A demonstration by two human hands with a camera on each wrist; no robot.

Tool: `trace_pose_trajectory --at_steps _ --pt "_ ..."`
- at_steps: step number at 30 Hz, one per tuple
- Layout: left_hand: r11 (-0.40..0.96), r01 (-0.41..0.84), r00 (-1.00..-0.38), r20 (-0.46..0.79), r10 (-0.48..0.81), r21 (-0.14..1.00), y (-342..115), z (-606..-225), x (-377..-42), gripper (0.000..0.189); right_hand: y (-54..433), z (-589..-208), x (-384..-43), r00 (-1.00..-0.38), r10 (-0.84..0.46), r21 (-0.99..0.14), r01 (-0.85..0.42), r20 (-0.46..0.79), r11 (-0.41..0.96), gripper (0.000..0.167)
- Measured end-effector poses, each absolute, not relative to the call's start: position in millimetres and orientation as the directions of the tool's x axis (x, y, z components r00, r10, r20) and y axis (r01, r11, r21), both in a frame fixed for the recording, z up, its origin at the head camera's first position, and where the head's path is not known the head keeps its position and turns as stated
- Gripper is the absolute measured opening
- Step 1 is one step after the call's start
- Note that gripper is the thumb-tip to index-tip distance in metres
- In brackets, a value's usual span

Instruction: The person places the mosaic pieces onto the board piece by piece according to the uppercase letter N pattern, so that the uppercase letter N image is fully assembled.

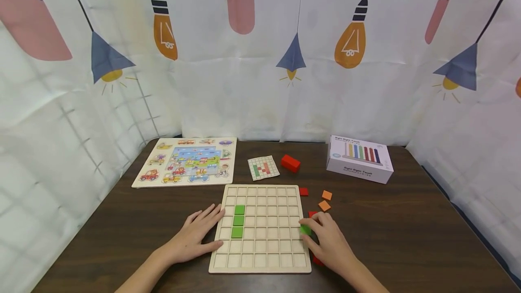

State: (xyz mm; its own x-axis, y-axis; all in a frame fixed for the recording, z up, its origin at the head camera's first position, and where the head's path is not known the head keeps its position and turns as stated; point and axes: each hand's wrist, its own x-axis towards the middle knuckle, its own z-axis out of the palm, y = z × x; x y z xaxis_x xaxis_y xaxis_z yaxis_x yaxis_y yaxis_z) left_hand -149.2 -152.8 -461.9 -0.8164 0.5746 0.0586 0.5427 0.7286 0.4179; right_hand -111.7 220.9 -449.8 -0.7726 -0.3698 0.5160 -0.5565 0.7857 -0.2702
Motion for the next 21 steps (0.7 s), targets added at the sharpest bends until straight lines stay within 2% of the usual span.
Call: trace_pose_trajectory --at_steps 16,21 --pt "0.732 0.537 -0.819 0.052 0.571 0.418 -152.3 -460.2 -148.3 0.078 182.7 -448.6 -121.4 -0.729 -0.456 -0.271 -0.64 0.51 0.719 0.028" --pt "0.733 0.537 -0.819 0.051 0.572 0.417 -152.4 -460.4 -149.0 0.078 170.5 -448.2 -124.2 -0.689 -0.497 -0.258 -0.687 0.527 0.679 0.026"
